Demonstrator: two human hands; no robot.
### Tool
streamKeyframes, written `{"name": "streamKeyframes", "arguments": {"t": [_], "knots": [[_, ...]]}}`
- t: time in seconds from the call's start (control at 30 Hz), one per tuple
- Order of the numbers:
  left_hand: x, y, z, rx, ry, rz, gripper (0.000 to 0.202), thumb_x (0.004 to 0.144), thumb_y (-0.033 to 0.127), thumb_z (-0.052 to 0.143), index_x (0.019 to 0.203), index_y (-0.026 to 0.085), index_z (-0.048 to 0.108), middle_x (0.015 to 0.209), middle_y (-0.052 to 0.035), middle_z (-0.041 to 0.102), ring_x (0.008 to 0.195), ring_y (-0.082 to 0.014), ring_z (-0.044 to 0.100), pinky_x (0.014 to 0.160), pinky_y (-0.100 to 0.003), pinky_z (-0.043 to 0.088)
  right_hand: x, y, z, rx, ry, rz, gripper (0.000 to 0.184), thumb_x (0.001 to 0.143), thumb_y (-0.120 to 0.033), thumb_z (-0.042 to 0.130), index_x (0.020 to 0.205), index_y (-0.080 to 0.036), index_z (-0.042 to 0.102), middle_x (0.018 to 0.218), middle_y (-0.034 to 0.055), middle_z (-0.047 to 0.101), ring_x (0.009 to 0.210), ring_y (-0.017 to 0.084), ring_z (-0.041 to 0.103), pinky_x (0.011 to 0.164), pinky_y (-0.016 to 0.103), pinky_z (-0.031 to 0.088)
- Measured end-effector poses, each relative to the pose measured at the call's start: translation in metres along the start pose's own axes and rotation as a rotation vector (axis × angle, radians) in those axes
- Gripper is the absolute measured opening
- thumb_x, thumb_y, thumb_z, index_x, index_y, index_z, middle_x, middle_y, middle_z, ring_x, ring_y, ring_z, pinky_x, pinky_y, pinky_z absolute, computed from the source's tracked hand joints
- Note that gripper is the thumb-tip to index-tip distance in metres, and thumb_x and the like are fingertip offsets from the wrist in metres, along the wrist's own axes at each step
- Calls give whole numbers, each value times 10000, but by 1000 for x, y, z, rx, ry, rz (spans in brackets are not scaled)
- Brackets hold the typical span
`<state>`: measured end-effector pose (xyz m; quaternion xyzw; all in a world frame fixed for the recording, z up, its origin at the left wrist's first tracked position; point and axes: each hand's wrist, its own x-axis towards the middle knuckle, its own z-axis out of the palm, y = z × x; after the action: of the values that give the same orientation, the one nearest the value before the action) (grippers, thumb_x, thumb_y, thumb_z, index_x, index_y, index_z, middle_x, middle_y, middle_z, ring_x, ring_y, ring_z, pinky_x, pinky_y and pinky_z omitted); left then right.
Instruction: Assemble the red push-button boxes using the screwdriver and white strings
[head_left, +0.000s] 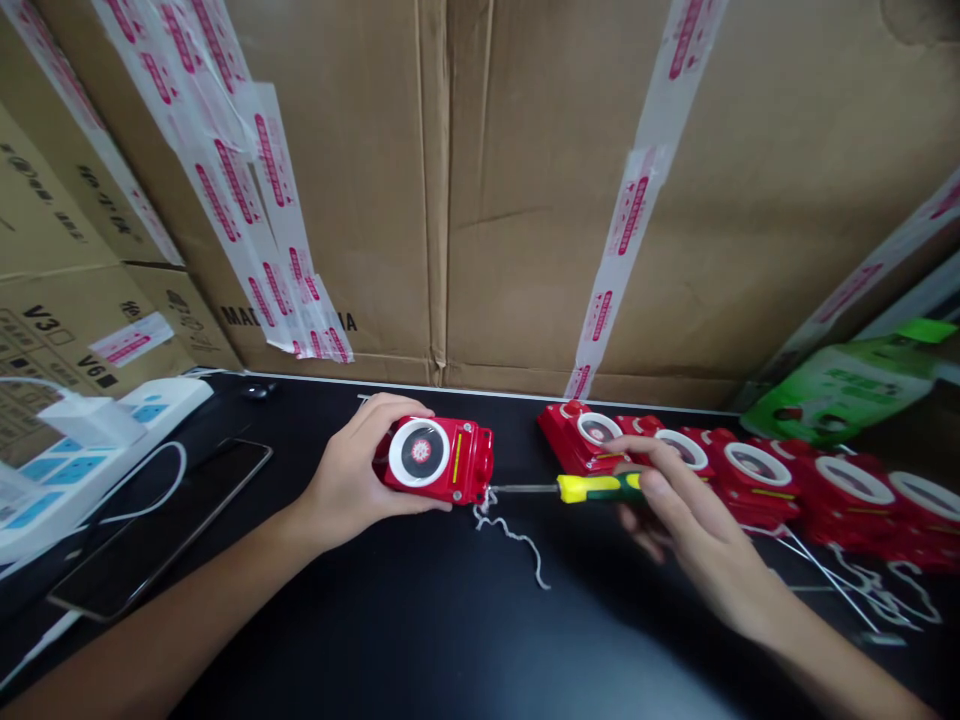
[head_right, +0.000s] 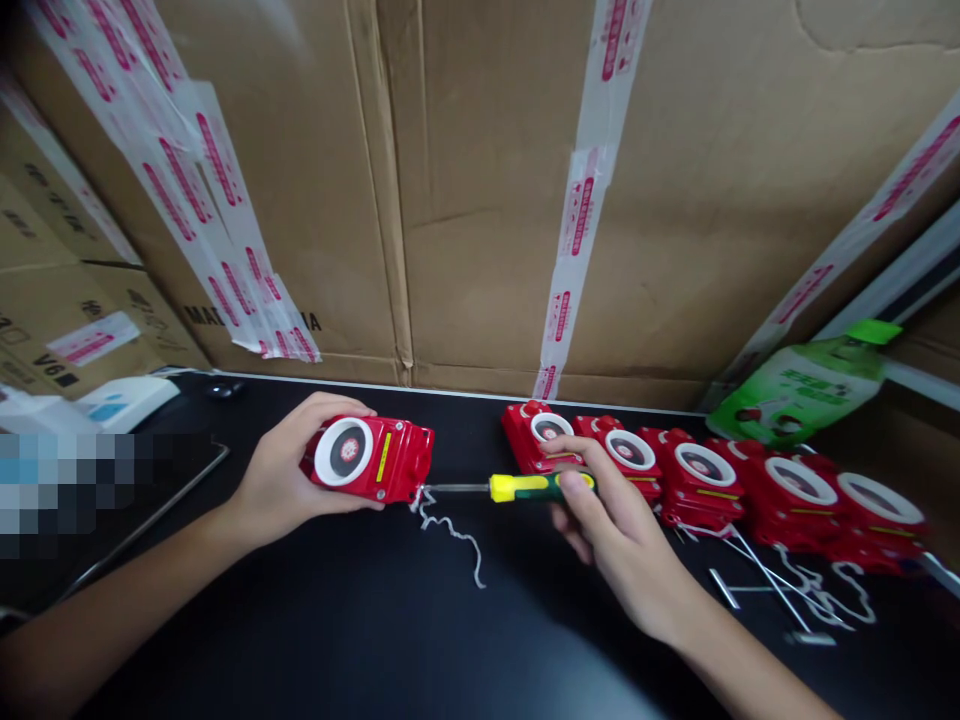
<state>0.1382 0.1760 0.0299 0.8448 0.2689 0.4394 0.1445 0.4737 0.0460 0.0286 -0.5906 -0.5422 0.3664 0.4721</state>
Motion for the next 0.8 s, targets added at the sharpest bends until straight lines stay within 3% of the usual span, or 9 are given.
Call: {"name": "streamKeyframes", "arguments": {"t": [0.1, 0.23, 0.3, 0.4, 0.47, 0.6, 0.7, 0.8], "knots": [[1, -1, 0, 0, 3, 2, 765, 623, 436, 1025, 1249, 259, 622, 1212, -73, 695, 1100, -298, 688, 969, -460, 576, 1, -2, 2, -48, 56, -13, 412, 1010, -664, 541, 1198, -306, 622, 772, -8, 518, 589, 174, 479, 507, 296, 417], [2, -2, 0, -1, 8, 5, 779, 611, 437, 1033, 1247, 262, 618, 1214, -80, 690, 1111, -305, 680, 970, -471, 574, 2, 0, -1, -26, 0, -102, 384, 983, -574, 648, 1268, -324, 590, 996, 35, 639, 750, 198, 582, 645, 318, 502], [2, -2, 0, -4, 13, 7, 785, 608, 437, 1034, 1249, 263, 616, 1216, -84, 690, 1117, -310, 679, 973, -480, 573, 1, 1, -1, 36, -47, -75, 423, 991, -588, 626, 1310, -323, 542, 1039, 49, 668, 773, 206, 621, 622, 307, 494], [2, -1, 0, -4, 17, 5, 768, 619, 433, 1030, 1244, 263, 618, 1213, -85, 692, 1113, -311, 683, 973, -485, 576, 0, 0, 2, 59, -59, 49, 439, 1035, -653, 502, 1280, -291, 541, 772, -6, 578, 589, 165, 514, 494, 261, 370], [2, 0, 0, 1, 15, -2, 759, 624, 432, 1026, 1242, 263, 620, 1210, -84, 694, 1105, -311, 689, 966, -481, 582, 1, -1, 3, 29, -17, 66, 418, 1027, -646, 533, 1220, -279, 585, 738, -30, 504, 562, 139, 439, 489, 250, 331], [2, 1, 0, 10, 27, 5, 771, 614, 450, 1028, 1241, 258, 623, 1201, -85, 697, 1100, -314, 690, 958, -478, 583, 2, 6, -2, -15, 11, -84, 386, 974, -549, 662, 1272, -308, 613, 958, 17, 616, 710, 169, 561, 638, 295, 472], [2, 3, 0, 12, 44, 20, 777, 609, 442, 1034, 1238, 252, 618, 1199, -86, 697, 1102, -309, 686, 964, -478, 579, 2, 11, -6, -20, 4, -107, 434, 937, -531, 697, 1302, -311, 610, 1156, 63, 674, 881, 241, 649, 721, 338, 528], [2, 4, 0, 4, 54, 33, 783, 605, 428, 1038, 1239, 250, 615, 1201, -86, 697, 1108, -305, 686, 972, -479, 579, 2, 7, -3, -35, 26, -32, 462, 1011, -635, 531, 1290, -280, 632, 957, 71, 692, 780, 250, 640, 603, 329, 504]]}}
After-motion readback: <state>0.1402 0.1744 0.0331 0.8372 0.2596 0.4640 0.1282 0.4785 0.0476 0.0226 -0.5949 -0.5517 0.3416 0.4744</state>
